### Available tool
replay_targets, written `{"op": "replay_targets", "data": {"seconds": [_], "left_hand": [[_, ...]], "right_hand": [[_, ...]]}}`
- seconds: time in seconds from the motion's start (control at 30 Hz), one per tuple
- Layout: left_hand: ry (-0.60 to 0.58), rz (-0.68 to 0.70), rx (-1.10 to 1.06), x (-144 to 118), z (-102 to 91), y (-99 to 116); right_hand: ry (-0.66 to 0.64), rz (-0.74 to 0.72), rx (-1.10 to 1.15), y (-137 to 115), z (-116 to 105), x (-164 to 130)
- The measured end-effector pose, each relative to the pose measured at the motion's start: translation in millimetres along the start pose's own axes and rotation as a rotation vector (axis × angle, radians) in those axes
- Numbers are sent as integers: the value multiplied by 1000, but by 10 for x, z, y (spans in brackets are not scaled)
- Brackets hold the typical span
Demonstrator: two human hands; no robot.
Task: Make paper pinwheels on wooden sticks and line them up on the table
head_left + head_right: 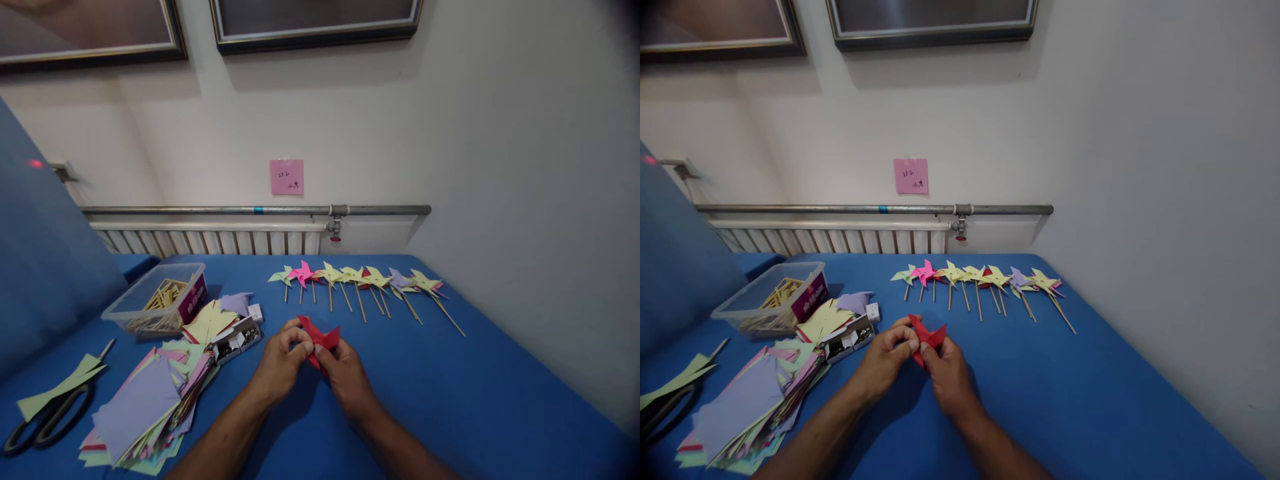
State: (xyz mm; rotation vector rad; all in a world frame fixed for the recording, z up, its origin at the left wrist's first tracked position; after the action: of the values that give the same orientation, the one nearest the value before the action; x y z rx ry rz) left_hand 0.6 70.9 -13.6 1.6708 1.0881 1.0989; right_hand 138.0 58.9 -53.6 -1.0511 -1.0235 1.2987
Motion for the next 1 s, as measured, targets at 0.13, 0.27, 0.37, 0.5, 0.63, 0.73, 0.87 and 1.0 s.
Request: {"op": "replay_targets", "data": {"seconds": [0.13,0.27,0.37,0.5,0.63,0.73,0.87,1.0], "left_hand": [[-23,5,-33,4,16,17],[-21,19,-138,16,28,-12],[4,9,-200,24,34,-46],[1,-10,-269,30,52,-44],[9,-30,-276,30,53,-50],[24,-19,-264,25,54,-57],[42,-2,-219,11,60,-58],[61,1,-181,-2,54,-46]], "right_hand": [[-4,-2,-6,2,0,3],[-15,-3,3,26,-4,5],[-4,-7,32,34,-10,10],[-4,-4,65,27,-1,19],[-27,3,82,23,6,15],[-20,6,81,29,-9,13],[-5,-5,66,29,-26,19],[2,-7,46,38,-48,27]]}}
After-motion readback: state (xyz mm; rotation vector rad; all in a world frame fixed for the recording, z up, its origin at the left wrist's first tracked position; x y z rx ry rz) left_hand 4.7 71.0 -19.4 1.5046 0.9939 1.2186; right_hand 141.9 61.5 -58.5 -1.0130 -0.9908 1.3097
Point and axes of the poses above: each hand's wrist, its own x-axis towards the middle knuckle, its own z-axis out of the palm, y = z × x, the point moved 6 cm from there along x, towards the middle knuckle, and after that the axes turned 3 degrees about z, right-handed, at the moved point
